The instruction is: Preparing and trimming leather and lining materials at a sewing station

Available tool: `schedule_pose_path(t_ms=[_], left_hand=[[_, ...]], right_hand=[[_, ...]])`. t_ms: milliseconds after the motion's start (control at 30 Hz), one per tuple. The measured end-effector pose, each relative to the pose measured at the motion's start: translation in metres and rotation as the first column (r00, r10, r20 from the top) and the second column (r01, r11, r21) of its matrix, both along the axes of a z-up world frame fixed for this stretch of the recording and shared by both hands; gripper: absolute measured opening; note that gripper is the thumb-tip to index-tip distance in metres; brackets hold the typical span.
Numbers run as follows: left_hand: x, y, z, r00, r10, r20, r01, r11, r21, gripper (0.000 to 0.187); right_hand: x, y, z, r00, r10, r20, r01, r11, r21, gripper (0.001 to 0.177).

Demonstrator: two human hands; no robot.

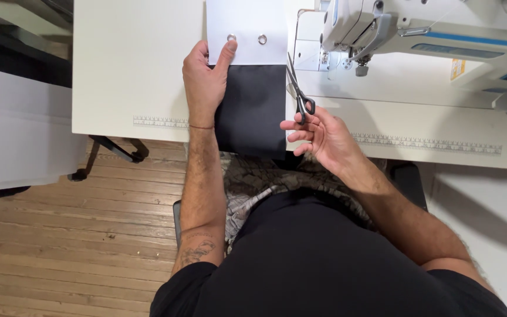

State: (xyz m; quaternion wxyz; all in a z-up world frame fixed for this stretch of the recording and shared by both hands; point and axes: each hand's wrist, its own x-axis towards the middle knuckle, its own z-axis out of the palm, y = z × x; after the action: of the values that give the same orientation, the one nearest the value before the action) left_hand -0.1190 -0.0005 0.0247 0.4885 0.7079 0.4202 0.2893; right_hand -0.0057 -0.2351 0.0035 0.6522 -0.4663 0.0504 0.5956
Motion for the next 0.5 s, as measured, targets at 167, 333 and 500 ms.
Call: schedule_pose_path(t_ms=[167, 333, 500], left_hand=[[-0.003, -0.003, 0.000, 0.995, -0.053, 0.079, 0.055, 0.998, -0.033, 0.034], [-0.001, -0.006, -0.010, 0.993, -0.041, 0.106, 0.044, 0.999, -0.025, 0.034], [0.000, -0.009, -0.005, 0.997, -0.036, 0.063, 0.035, 0.999, 0.026, 0.036]], right_hand=[[0.003, 0.004, -0.001, 0.999, -0.023, 0.029, 0.022, 1.000, 0.011, 0.040], [-0.003, 0.006, 0.000, 0.997, -0.073, 0.016, 0.073, 0.997, 0.016, 0.036], [-0.011, 0.009, 0.010, 0.991, -0.097, 0.087, 0.099, 0.995, -0.020, 0.032]])
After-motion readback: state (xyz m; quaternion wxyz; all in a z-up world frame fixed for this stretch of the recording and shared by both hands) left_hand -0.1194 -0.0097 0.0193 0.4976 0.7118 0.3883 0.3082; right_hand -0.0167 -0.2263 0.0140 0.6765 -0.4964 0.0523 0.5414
